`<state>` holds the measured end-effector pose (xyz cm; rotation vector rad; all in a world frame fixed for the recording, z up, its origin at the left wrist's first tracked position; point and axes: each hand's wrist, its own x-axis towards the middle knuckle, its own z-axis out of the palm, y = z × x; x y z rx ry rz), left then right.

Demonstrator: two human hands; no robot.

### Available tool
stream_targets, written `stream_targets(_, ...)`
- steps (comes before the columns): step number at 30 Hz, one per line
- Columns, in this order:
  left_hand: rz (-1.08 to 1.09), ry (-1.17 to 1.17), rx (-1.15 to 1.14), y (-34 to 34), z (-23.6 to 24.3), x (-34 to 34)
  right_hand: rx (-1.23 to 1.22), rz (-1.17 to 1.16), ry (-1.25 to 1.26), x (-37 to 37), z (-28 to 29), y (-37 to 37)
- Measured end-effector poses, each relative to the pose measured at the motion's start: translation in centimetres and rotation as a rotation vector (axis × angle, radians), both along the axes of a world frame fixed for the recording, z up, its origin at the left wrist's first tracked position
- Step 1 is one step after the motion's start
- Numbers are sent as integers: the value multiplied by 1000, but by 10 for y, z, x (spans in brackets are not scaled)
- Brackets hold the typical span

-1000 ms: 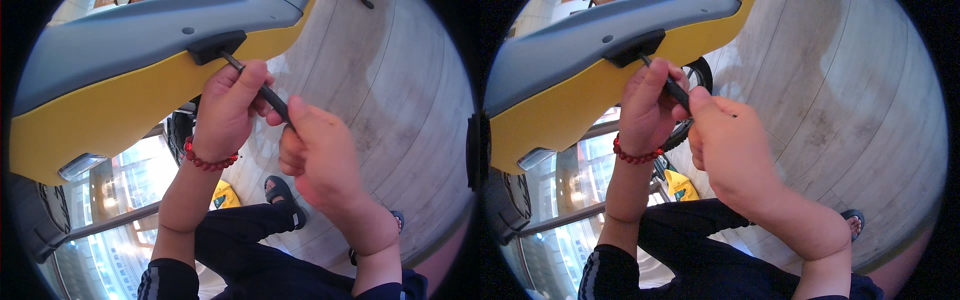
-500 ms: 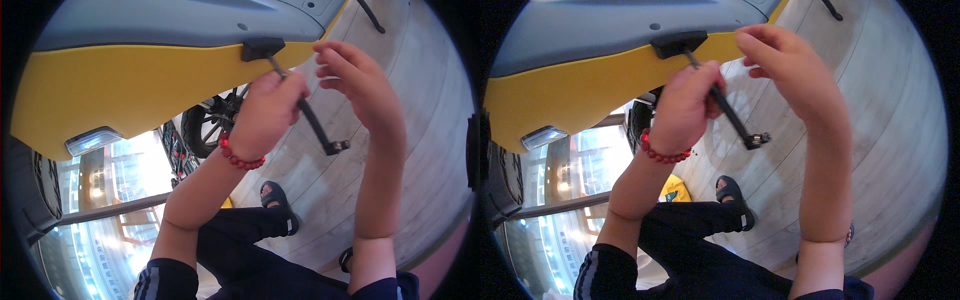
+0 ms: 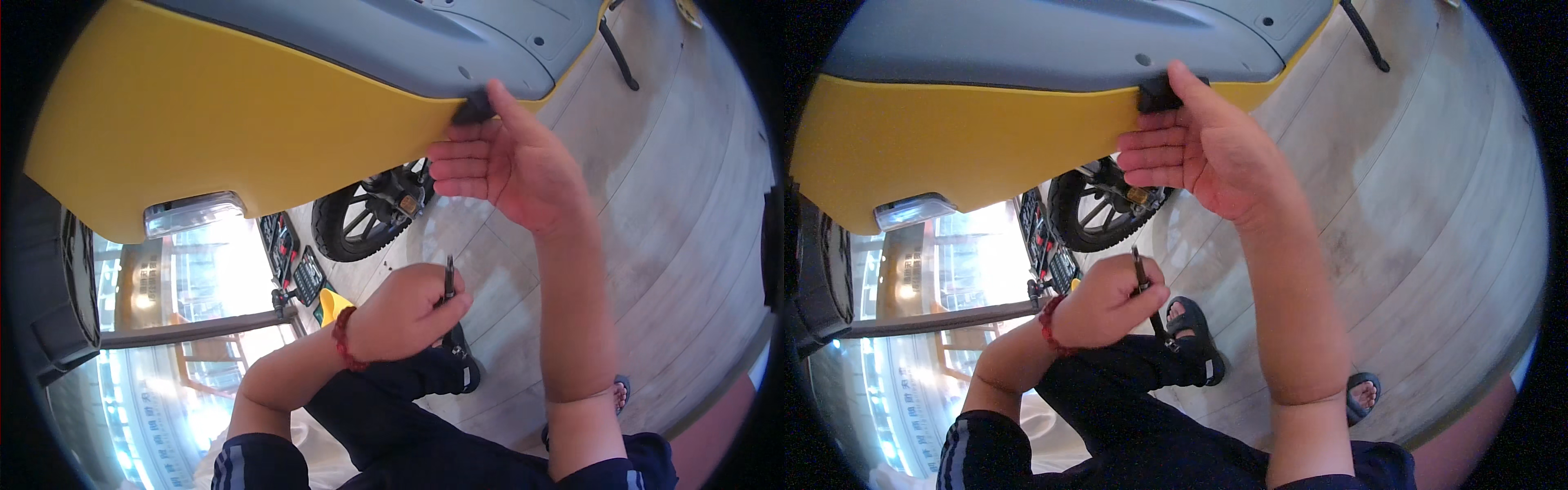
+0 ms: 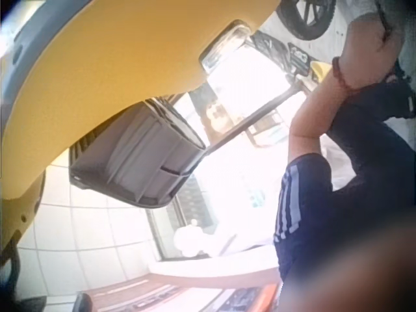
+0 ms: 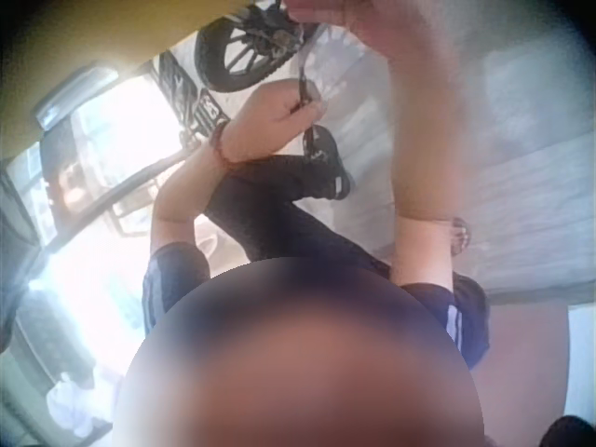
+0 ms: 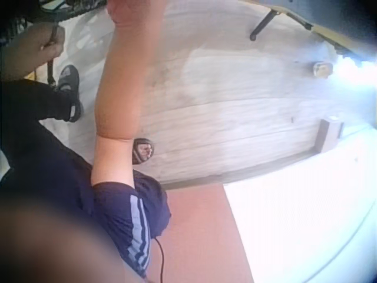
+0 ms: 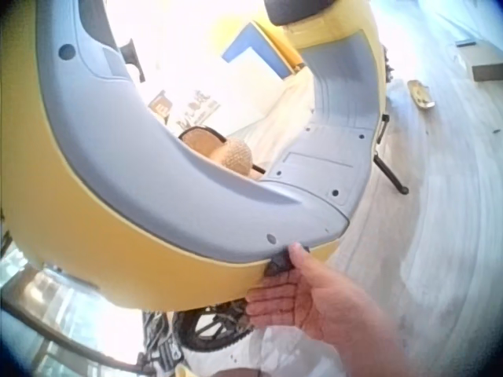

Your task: Repairing a scooter by using a screwdriver to remove and re-install screws on the plastic body panels.

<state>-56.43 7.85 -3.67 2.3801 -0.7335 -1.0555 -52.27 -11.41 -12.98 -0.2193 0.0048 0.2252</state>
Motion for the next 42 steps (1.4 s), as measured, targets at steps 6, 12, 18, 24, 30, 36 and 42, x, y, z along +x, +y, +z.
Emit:
stream_targets(6, -113, -138, -106, 5, -1, 1, -67, -239, 121, 0, 7, 19)
stream_targets(12, -41, -103, -98, 8, 2, 7, -160, -279, 158, -3, 11, 24)
stream_targets(18, -11, -133, -75, 7, 1, 11, -897, -831, 399, -2, 4, 24)
stream_targets(24, -20, -153, -41, 10, -9, 14, -1325, -1270, 35, -3, -8, 39)
stream_targets(30, -2, -155, -21, 10, -13, 15, -1200, -1372, 80, 12, -13, 51)
stream_targets(36, 59, -189, 35, 16, -9, 18, -1090, -1354, 106, 12, -12, 51)
stream_targets(42, 46, -194, 23, 16, -8, 17, -1158, -1271, 60, 5, -14, 40)
